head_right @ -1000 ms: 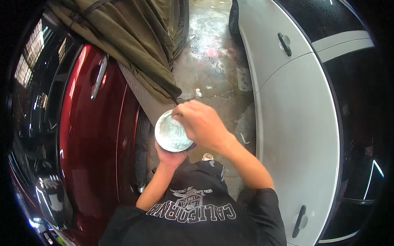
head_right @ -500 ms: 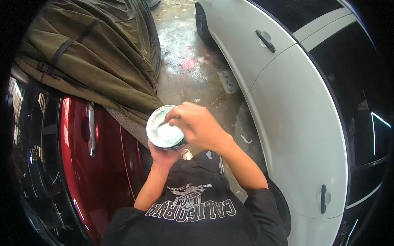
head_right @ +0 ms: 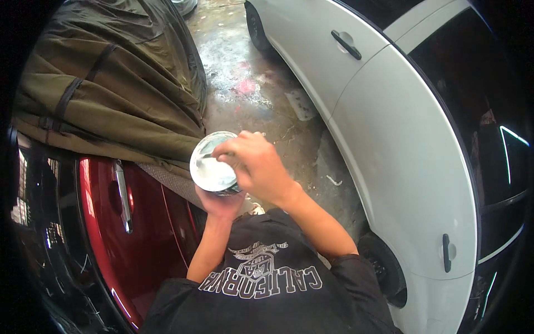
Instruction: The person holds a small container and a wooden stick, stirring a light-colored liquid inside the container while standing in an auto repair area.
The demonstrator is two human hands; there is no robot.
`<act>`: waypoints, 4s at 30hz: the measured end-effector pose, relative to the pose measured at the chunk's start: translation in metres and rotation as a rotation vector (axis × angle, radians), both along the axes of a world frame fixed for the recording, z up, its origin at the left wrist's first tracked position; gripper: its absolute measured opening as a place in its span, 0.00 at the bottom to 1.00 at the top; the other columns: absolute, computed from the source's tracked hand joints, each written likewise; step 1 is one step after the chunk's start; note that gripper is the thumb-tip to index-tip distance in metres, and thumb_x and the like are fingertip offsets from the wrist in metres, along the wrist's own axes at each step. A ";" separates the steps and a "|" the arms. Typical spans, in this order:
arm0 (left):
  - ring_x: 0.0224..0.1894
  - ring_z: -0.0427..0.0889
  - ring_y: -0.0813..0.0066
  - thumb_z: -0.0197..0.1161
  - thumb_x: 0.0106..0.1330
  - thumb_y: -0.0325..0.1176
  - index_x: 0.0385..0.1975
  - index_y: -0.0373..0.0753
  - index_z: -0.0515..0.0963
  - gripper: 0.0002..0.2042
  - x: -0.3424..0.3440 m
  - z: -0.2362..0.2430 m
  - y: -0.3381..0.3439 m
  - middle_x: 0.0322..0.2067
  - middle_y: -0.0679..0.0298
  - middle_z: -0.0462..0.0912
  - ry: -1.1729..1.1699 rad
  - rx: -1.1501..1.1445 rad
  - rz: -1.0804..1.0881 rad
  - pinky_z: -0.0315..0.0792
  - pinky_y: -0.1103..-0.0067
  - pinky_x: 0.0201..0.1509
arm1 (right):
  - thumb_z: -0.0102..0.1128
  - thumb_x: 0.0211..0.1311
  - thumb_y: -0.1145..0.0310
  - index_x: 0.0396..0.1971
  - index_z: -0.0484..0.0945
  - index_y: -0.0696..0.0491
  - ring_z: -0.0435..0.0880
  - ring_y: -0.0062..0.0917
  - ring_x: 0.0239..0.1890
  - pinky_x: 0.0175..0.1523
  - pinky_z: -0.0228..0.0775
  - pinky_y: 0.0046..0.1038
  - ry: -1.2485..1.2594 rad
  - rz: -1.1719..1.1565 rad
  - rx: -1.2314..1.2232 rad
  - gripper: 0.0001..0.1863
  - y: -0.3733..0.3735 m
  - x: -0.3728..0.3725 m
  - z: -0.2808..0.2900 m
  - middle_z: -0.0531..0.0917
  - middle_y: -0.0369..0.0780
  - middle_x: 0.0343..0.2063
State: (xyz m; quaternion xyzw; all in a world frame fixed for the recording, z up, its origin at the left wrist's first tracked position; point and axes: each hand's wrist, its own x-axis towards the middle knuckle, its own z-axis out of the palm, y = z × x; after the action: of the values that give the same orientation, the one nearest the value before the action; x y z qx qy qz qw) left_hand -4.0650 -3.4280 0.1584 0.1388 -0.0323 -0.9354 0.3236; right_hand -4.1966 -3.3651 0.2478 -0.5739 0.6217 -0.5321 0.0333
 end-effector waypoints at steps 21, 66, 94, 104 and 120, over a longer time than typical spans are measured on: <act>0.70 0.64 0.59 0.38 0.67 0.64 0.69 0.46 0.64 0.36 -0.043 0.019 0.018 0.67 0.63 0.67 -0.121 -0.327 0.262 0.61 0.62 0.72 | 0.63 0.48 0.74 0.34 0.80 0.55 0.84 0.32 0.37 0.37 0.80 0.34 0.430 -0.280 0.424 0.10 0.008 -0.013 0.029 0.78 0.40 0.32; 0.70 0.65 0.63 0.43 0.69 0.60 0.67 0.55 0.65 0.29 -0.040 0.036 0.032 0.67 0.67 0.67 0.002 -0.146 0.004 0.63 0.57 0.69 | 0.63 0.48 0.70 0.29 0.82 0.52 0.86 0.35 0.32 0.34 0.79 0.35 0.509 -0.032 0.245 0.07 0.031 -0.053 0.047 0.80 0.39 0.31; 0.74 0.55 0.61 0.43 0.68 0.63 0.74 0.51 0.50 0.37 -0.047 0.027 0.049 0.73 0.63 0.55 -0.418 -0.536 0.083 0.54 0.59 0.75 | 0.64 0.46 0.69 0.24 0.81 0.50 0.86 0.32 0.32 0.34 0.78 0.34 0.462 0.080 0.126 0.04 0.040 -0.078 0.036 0.79 0.37 0.27; 0.74 0.56 0.62 0.62 0.60 0.54 0.73 0.50 0.48 0.44 -0.036 0.019 0.050 0.72 0.63 0.56 -0.401 -0.414 0.103 0.50 0.63 0.77 | 0.63 0.45 0.70 0.25 0.83 0.52 0.87 0.34 0.33 0.34 0.79 0.36 0.435 0.285 0.151 0.05 0.045 -0.081 0.035 0.80 0.37 0.27; 0.71 0.64 0.63 0.41 0.67 0.62 0.69 0.53 0.64 0.33 -0.054 0.039 0.051 0.68 0.68 0.67 -0.252 -0.314 0.249 0.61 0.62 0.72 | 0.62 0.50 0.69 0.29 0.80 0.53 0.85 0.31 0.28 0.31 0.78 0.33 0.359 -0.119 0.204 0.06 0.035 -0.046 0.022 0.78 0.37 0.29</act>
State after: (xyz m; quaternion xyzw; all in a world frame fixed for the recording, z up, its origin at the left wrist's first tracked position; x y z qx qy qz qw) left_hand -4.1192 -3.3766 0.1970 0.2054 -0.2002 -0.8469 0.4477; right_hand -4.2421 -3.3303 0.2697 -0.6156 0.7010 -0.3564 -0.0514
